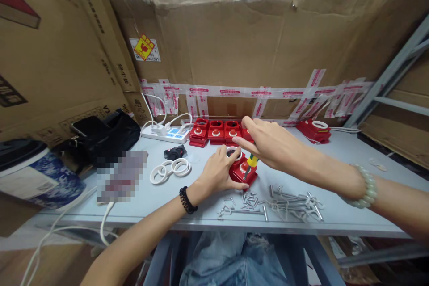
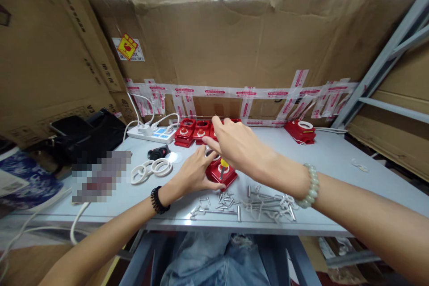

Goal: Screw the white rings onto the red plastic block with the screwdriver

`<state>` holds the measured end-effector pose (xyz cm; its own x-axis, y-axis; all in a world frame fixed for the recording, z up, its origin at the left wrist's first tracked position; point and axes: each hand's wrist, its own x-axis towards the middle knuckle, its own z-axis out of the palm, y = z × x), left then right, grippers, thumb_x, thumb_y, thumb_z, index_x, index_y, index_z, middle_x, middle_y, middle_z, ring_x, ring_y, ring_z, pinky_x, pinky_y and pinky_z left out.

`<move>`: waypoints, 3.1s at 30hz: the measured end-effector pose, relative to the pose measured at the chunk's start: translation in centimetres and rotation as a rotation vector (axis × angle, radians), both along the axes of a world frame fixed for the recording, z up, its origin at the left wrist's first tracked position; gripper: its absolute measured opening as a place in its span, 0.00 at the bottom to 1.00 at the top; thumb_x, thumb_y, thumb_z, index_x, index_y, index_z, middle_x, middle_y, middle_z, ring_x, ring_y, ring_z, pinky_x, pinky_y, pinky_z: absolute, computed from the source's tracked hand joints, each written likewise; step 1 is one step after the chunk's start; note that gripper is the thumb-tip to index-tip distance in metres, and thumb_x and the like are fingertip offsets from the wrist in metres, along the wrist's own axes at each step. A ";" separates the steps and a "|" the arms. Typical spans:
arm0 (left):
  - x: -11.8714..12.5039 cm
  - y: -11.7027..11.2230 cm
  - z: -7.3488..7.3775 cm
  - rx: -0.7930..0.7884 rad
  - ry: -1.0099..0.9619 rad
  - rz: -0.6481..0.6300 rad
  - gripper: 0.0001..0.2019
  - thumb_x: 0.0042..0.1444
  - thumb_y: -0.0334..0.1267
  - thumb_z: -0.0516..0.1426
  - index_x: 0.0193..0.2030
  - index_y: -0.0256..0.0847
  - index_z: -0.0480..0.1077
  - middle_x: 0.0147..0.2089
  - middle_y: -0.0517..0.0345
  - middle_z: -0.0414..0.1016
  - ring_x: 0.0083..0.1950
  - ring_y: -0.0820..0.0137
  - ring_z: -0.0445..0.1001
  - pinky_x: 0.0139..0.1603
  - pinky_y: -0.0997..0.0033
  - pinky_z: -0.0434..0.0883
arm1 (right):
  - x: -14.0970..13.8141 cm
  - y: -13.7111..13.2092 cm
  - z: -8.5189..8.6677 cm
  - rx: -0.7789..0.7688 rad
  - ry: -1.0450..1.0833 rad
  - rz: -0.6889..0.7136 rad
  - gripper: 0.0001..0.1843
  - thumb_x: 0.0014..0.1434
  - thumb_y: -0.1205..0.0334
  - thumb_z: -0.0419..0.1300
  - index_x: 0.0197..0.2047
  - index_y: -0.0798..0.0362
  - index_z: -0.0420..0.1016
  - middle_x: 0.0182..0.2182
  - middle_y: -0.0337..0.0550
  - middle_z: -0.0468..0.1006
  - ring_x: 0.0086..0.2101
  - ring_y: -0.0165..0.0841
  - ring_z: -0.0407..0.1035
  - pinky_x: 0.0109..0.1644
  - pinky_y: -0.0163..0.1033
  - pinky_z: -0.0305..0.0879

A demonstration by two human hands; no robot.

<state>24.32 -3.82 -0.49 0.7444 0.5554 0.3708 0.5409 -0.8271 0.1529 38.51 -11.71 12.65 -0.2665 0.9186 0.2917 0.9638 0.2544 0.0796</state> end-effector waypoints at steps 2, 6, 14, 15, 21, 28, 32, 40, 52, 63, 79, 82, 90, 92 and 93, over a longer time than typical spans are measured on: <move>0.0 -0.1 0.1 -0.004 -0.007 0.004 0.47 0.38 0.68 0.59 0.61 0.41 0.57 0.49 0.46 0.61 0.48 0.53 0.65 0.45 0.52 0.69 | 0.2 0.1 -0.1 -0.001 0.002 0.000 0.10 0.63 0.61 0.46 0.43 0.57 0.62 0.33 0.49 0.72 0.30 0.36 0.63 0.31 0.40 0.52; 0.0 0.0 -0.1 -0.005 -0.024 0.003 0.45 0.38 0.67 0.59 0.60 0.43 0.58 0.45 0.50 0.61 0.46 0.55 0.65 0.44 0.53 0.70 | 0.0 -0.4 0.7 -0.101 0.158 0.127 0.15 0.55 0.68 0.53 0.47 0.55 0.60 0.41 0.50 0.71 0.37 0.36 0.65 0.36 0.39 0.57; 0.0 0.0 0.1 -0.040 -0.023 -0.028 0.43 0.39 0.65 0.60 0.58 0.40 0.61 0.50 0.44 0.62 0.50 0.52 0.64 0.47 0.51 0.69 | -0.3 -0.4 0.5 -0.050 -0.013 -0.007 0.14 0.62 0.51 0.50 0.41 0.54 0.62 0.27 0.46 0.71 0.26 0.36 0.62 0.27 0.39 0.48; 0.0 0.0 0.2 -0.042 -0.020 -0.023 0.44 0.39 0.66 0.60 0.59 0.40 0.60 0.49 0.44 0.62 0.50 0.52 0.65 0.46 0.51 0.69 | -0.2 -0.4 0.5 -0.047 -0.018 -0.018 0.14 0.62 0.51 0.49 0.41 0.54 0.61 0.26 0.44 0.70 0.25 0.35 0.61 0.26 0.38 0.47; -0.1 -0.1 0.2 -0.028 -0.031 -0.008 0.45 0.38 0.67 0.60 0.59 0.40 0.59 0.46 0.47 0.61 0.47 0.53 0.65 0.45 0.51 0.69 | -0.1 -0.7 1.5 -0.193 0.114 0.114 0.09 0.55 0.66 0.55 0.41 0.52 0.61 0.35 0.44 0.72 0.32 0.33 0.64 0.33 0.37 0.55; -0.1 0.0 0.2 -0.040 -0.030 -0.014 0.45 0.38 0.66 0.60 0.59 0.41 0.59 0.47 0.46 0.61 0.48 0.53 0.64 0.44 0.51 0.69 | 0.2 -0.3 0.8 -0.093 0.074 0.032 0.09 0.60 0.56 0.51 0.33 0.52 0.63 0.27 0.42 0.71 0.28 0.34 0.62 0.31 0.38 0.53; 0.0 -0.1 0.3 -0.037 -0.016 0.006 0.47 0.37 0.67 0.60 0.61 0.42 0.58 0.47 0.47 0.61 0.47 0.53 0.65 0.43 0.51 0.69 | 0.3 -0.3 1.1 -0.132 0.148 0.080 0.06 0.56 0.65 0.53 0.39 0.52 0.63 0.32 0.43 0.73 0.32 0.33 0.64 0.34 0.37 0.55; 0.0 0.1 0.1 -0.022 -0.012 0.001 0.47 0.38 0.68 0.59 0.62 0.43 0.57 0.47 0.47 0.61 0.47 0.54 0.64 0.44 0.53 0.69 | 0.0 -0.4 1.1 -0.119 0.129 0.007 0.05 0.59 0.61 0.50 0.33 0.52 0.62 0.28 0.42 0.72 0.28 0.32 0.63 0.30 0.37 0.53; 0.0 0.1 -0.1 -0.024 -0.041 -0.013 0.47 0.37 0.67 0.60 0.62 0.42 0.57 0.47 0.47 0.62 0.47 0.53 0.65 0.45 0.52 0.69 | 0.2 -0.4 0.5 -0.072 0.129 -0.052 0.11 0.59 0.57 0.53 0.42 0.54 0.61 0.29 0.44 0.71 0.30 0.36 0.63 0.31 0.38 0.55; 0.0 0.1 0.0 0.003 -0.003 -0.001 0.45 0.38 0.67 0.59 0.60 0.41 0.58 0.46 0.48 0.60 0.47 0.54 0.64 0.45 0.52 0.69 | 0.1 -0.5 0.9 -0.118 0.178 0.047 0.04 0.56 0.62 0.54 0.33 0.52 0.61 0.32 0.43 0.70 0.32 0.33 0.62 0.35 0.39 0.56; 0.0 0.1 -0.1 -0.028 -0.040 -0.002 0.47 0.37 0.66 0.60 0.61 0.41 0.57 0.47 0.47 0.61 0.47 0.54 0.65 0.45 0.52 0.69 | 0.2 -0.4 0.5 -0.092 0.282 0.076 0.14 0.50 0.69 0.55 0.41 0.53 0.60 0.37 0.44 0.71 0.35 0.33 0.64 0.36 0.37 0.58; 0.0 0.1 -0.1 -0.025 -0.034 -0.006 0.45 0.38 0.66 0.60 0.60 0.41 0.59 0.46 0.47 0.61 0.47 0.54 0.65 0.45 0.52 0.69 | 0.2 -0.5 0.6 -0.112 0.311 0.107 0.16 0.49 0.68 0.57 0.41 0.52 0.59 0.38 0.43 0.72 0.35 0.32 0.64 0.36 0.37 0.59; 0.0 0.0 0.0 -0.013 0.001 0.007 0.47 0.39 0.67 0.59 0.62 0.40 0.57 0.48 0.46 0.60 0.47 0.53 0.65 0.45 0.53 0.70 | 0.4 -0.4 0.4 -0.054 0.241 0.058 0.07 0.54 0.65 0.56 0.37 0.52 0.62 0.30 0.40 0.72 0.29 0.30 0.63 0.32 0.36 0.56; 0.0 0.0 0.1 -0.022 -0.005 0.004 0.47 0.39 0.66 0.59 0.62 0.40 0.56 0.48 0.46 0.60 0.47 0.53 0.65 0.44 0.53 0.70 | 0.5 -0.7 0.9 -0.048 0.290 0.068 0.08 0.52 0.66 0.56 0.37 0.52 0.63 0.29 0.38 0.73 0.28 0.29 0.63 0.30 0.35 0.55; 0.0 0.0 0.0 -0.024 -0.009 0.003 0.48 0.39 0.66 0.59 0.63 0.40 0.55 0.48 0.46 0.60 0.47 0.53 0.65 0.44 0.53 0.70 | 0.4 -0.8 1.1 -0.037 0.315 0.061 0.10 0.50 0.67 0.57 0.38 0.52 0.63 0.29 0.38 0.73 0.27 0.28 0.63 0.30 0.35 0.55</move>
